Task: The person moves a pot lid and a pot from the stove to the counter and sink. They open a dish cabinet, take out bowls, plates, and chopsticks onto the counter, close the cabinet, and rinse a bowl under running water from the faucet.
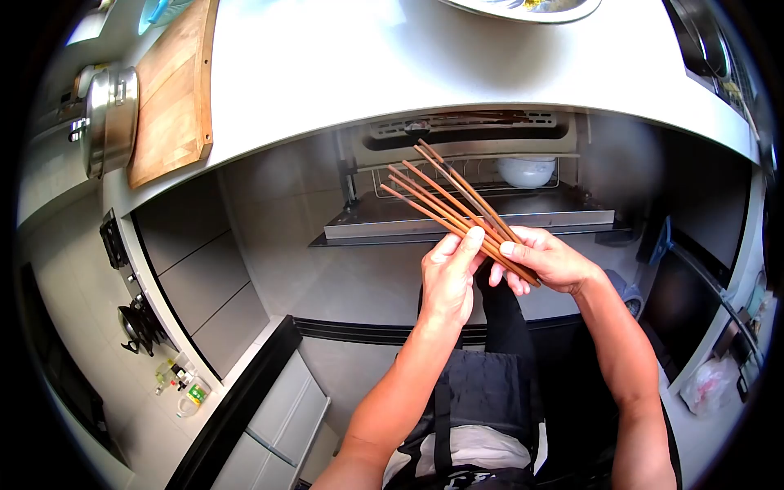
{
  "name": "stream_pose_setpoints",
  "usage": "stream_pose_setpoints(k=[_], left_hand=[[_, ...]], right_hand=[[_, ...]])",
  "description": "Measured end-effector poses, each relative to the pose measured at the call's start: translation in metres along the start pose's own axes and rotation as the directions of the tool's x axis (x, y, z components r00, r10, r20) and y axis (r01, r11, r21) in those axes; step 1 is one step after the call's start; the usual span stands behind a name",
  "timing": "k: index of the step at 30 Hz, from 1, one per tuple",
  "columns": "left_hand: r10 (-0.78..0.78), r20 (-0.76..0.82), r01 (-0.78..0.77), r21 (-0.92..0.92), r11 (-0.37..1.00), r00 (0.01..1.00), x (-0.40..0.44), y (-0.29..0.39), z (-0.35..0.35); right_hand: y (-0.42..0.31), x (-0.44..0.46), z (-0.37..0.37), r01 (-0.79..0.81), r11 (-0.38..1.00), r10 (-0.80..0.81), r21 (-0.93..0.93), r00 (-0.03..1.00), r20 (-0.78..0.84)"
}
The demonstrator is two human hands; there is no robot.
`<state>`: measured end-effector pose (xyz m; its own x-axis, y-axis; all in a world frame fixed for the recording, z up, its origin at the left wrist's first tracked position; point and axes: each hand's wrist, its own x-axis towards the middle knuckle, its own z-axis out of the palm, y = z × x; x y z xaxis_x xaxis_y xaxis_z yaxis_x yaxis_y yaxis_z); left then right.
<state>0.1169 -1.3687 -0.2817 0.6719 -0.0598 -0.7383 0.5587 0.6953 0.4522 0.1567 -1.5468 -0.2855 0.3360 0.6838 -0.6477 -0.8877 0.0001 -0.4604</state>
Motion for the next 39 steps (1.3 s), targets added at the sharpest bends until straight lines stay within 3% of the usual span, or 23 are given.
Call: stream_pose_setpoints(k=[9,11,13,17,19,21,25,27,28,30,31,33,35,37,39], left_hand=[[0.049,-0.008,-0.048,0.035,0.998,0.999,-0.028,0.009,0.0],[0.044,0.053,-0.045,0.017,0.999,0.998,-0.035,0.016,-0.003],[0.02,0.151,-0.003,-0.115,0.993,0.988,-0.046,0.034,0.008],[0.014,0.369,-0.029,0.035,0.999,0.929,-0.056,0.064,0.008],[0.109,0.533,-0.112,-0.027,0.993,0.839,-0.058,0.079,0.019],[0.132,0.577,-0.152,-0.014,0.988,0.806,-0.063,0.097,0.036],[0.261,0.494,-0.281,-0.034,0.959,0.83,-0.062,0.12,0.069],[0.259,0.466,-0.237,-0.107,0.966,0.846,-0.055,0.124,0.078],[0.256,0.43,-0.237,-0.098,0.967,0.866,-0.053,0.127,0.086],[0.249,0.365,-0.246,-0.055,0.968,0.897,-0.049,0.133,0.097],[0.276,0.35,-0.286,-0.023,0.958,0.895,-0.049,0.136,0.105],[0.302,0.279,-0.28,-0.115,0.953,0.911,-0.051,0.135,0.114],[0.253,0.196,-0.25,-0.041,0.967,0.947,-0.055,0.131,0.113],[0.239,0.119,-0.242,0.009,0.97,0.964,-0.047,0.126,0.106],[0.186,0.031,-0.189,0.199,0.962,0.982,-0.045,0.109,0.089]], right_hand=[[-0.001,-0.018,0.046,0.028,0.994,-0.023,0.107,0.998,-0.052],[-0.005,-0.024,0.058,0.009,0.991,-0.004,0.132,0.999,-0.036],[-0.013,-0.032,0.073,0.006,0.998,-0.007,0.061,1.0,0.022],[-0.029,-0.05,0.115,-0.118,0.986,0.107,0.119,0.989,0.099],[-0.039,-0.059,0.132,-0.103,0.992,0.094,0.074,0.988,0.121],[-0.055,-0.065,0.141,-0.026,1.0,0.027,-0.011,0.99,0.139],[-0.089,-0.074,0.134,-0.045,0.992,0.065,-0.12,0.984,0.166],[-0.114,-0.079,0.126,-0.058,0.984,0.087,-0.168,0.981,0.171],[-0.127,-0.08,0.122,-0.025,0.949,0.066,-0.316,0.991,0.121],[-0.152,-0.081,0.114,0.05,0.835,-0.013,-0.548,0.997,0.071],[-0.157,-0.078,0.097,0.208,0.66,-0.179,-0.722,0.977,0.117],[-0.184,-0.073,0.074,0.358,0.477,-0.361,-0.803,0.913,0.193],[-0.235,-0.084,0.07,0.099,0.653,-0.205,-0.751,0.977,-0.05],[-0.278,-0.084,0.06,0.124,0.614,-0.361,-0.78,0.923,-0.137],[-0.326,-0.08,0.047,-0.008,0.674,-0.329,-0.739,0.893,-0.309]])
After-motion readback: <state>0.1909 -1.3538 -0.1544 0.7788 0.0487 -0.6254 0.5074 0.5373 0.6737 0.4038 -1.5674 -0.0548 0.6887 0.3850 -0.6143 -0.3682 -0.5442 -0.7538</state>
